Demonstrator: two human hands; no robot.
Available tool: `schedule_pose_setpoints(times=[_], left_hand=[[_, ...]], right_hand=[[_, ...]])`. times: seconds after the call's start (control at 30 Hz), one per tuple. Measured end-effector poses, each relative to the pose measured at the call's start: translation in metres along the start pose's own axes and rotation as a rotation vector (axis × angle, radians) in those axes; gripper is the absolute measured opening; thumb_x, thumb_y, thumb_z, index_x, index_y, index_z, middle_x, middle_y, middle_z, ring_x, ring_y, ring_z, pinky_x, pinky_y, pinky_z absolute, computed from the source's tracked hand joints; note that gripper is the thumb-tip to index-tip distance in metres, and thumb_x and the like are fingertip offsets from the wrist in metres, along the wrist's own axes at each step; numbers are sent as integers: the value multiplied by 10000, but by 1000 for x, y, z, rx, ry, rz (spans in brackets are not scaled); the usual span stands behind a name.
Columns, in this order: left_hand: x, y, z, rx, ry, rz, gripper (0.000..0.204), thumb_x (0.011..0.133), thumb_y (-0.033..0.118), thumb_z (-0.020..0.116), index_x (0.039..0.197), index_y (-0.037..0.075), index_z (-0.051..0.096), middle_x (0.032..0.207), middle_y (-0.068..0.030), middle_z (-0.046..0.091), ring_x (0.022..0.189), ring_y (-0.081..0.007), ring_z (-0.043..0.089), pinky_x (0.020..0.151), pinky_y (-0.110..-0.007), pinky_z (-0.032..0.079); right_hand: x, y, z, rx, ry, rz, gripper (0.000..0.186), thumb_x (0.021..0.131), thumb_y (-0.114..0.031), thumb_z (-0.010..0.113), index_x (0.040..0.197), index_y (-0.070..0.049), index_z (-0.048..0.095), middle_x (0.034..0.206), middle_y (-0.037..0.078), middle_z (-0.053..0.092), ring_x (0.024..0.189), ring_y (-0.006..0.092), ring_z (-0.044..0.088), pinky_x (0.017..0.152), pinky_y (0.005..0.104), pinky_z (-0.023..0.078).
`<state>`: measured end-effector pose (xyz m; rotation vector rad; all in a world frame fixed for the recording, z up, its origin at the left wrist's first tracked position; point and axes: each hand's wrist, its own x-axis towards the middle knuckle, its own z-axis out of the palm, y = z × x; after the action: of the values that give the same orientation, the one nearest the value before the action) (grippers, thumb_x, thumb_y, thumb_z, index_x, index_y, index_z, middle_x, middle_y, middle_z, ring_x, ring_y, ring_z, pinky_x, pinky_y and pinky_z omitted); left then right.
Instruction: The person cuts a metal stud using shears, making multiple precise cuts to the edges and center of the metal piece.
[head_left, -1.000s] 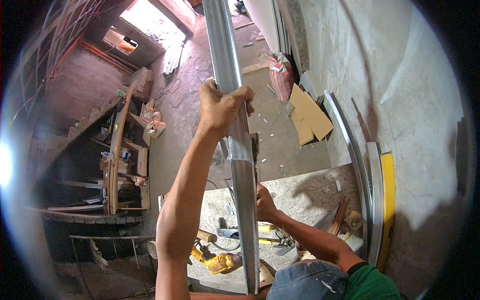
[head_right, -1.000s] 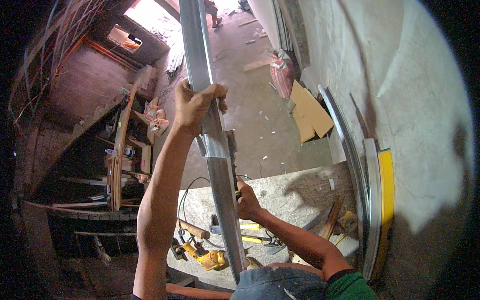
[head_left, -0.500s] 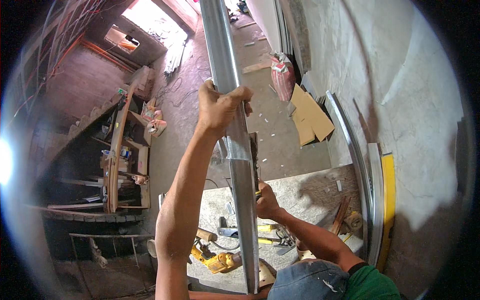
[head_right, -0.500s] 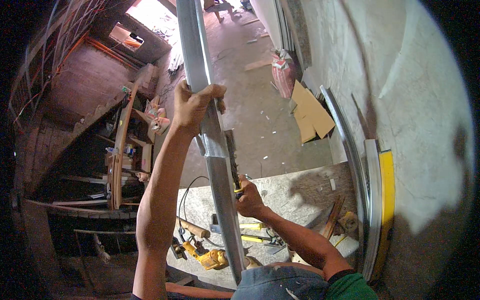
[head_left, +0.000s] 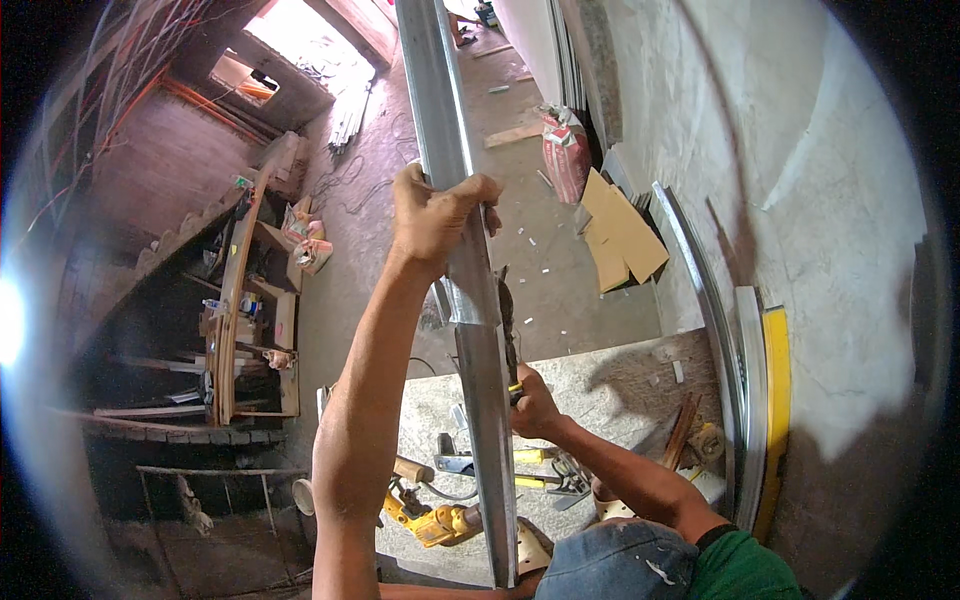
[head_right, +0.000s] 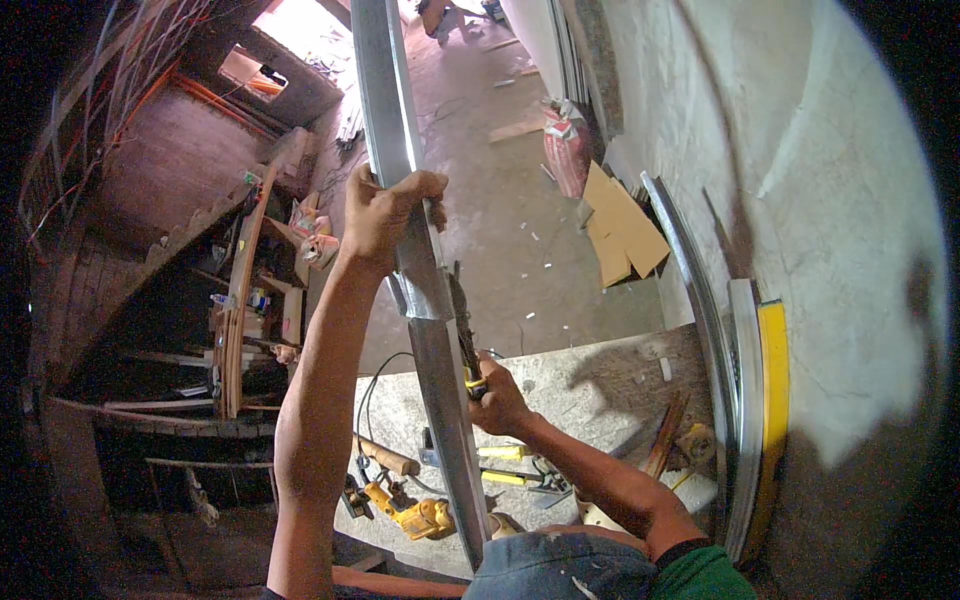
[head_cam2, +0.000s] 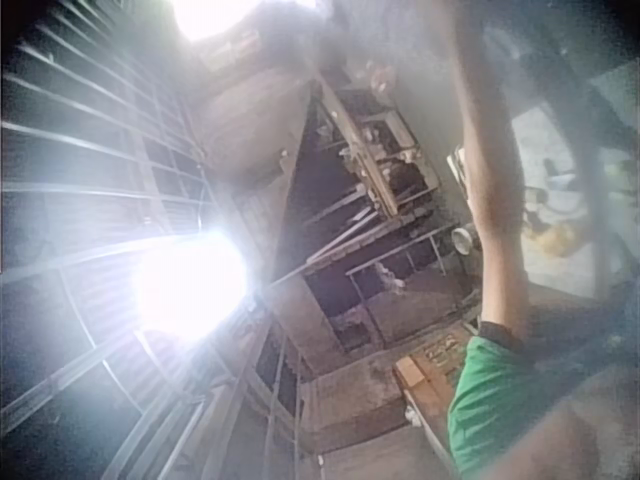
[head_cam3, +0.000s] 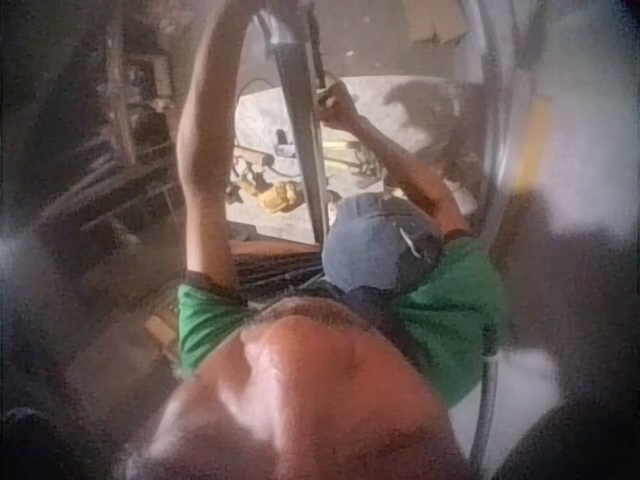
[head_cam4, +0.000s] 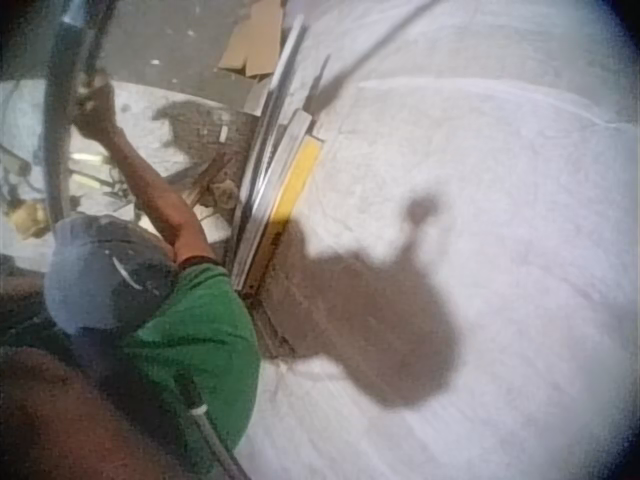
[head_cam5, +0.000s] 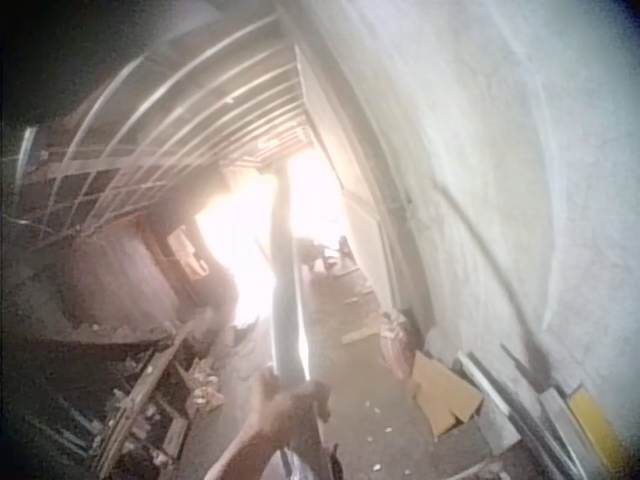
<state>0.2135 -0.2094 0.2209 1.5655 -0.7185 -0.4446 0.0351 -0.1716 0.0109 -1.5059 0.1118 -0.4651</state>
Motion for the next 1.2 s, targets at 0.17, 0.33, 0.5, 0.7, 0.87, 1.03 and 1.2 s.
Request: schedule_pose_setpoints(times=[0.17, 0.33, 0.5, 0.7, 0.87, 1.03, 1.2], left_hand=[[-3, 0, -4, 21, 1, -35, 97, 749, 36, 680, 718, -32, 619, 620, -85, 607, 469, -172, 603, 442, -290, 494], [-4, -2, -5, -41, -3, -57, 96, 746, 35, 682, 727, -34, 619, 633, -90, 611, 476, -176, 606, 450, -296, 502], [-4, -3, -4, -8, -11, -92, 109, 735, 35, 696, 725, -39, 616, 638, -100, 614, 481, -179, 608, 459, -305, 510], [-3, -7, -5, -19, -34, -85, 99, 734, 30, 692, 719, -31, 615, 640, -102, 615, 490, -181, 611, 469, -309, 513], [-5, -8, -6, -31, -45, -131, 109, 730, 24, 697, 710, -32, 606, 637, -100, 614, 474, -184, 607, 455, -308, 511], [-4, 2, -24, 156, 54, -281, 159, 713, 41, 719, 705, -37, 581, 621, -105, 605, 483, -190, 621, 410, -314, 501], [-10, 4, -59, 470, 79, -315, 278, 686, 73, 732, 818, -78, 539, 640, -126, 625, 505, -192, 638, 420, -330, 509]], right_hand=[[6, 2, -4, 94, -156, 173, 276, 777, -111, 668, 969, 2, 505, 752, 138, 538, 674, 259, 543, 640, 379, 442], [6, 1, 0, 12, -30, -33, 314, 760, -110, 695, 976, -1, 495, 763, 163, 555, 663, 276, 549, 612, 393, 431], [8, 7, 3, -20, -28, 12, 331, 752, -106, 689, 989, -3, 482, 762, 179, 548, 667, 308, 553, 614, 404, 432], [1, 20, 9, -22, 34, 53, 198, 788, -96, 646, 893, -7, 503, 694, 163, 538, 625, 319, 546, 588, 409, 422], [-8, 2, 8, -157, 219, -136, 128, 823, -89, 604, 822, -5, 507, 621, 129, 520, 595, 273, 547, 576, 386, 423], [-12, 26, -3, 188, 190, 323, 103, 829, -66, 615, 824, -28, 520, 641, 7, 535, 575, 111, 521, 527, 315, 411], [-23, 12, -34, 213, 311, 420, 54, 828, -53, 606, 868, -31, 577, 704, 3, 582, 641, 93, 558, 588, 260, 458]])
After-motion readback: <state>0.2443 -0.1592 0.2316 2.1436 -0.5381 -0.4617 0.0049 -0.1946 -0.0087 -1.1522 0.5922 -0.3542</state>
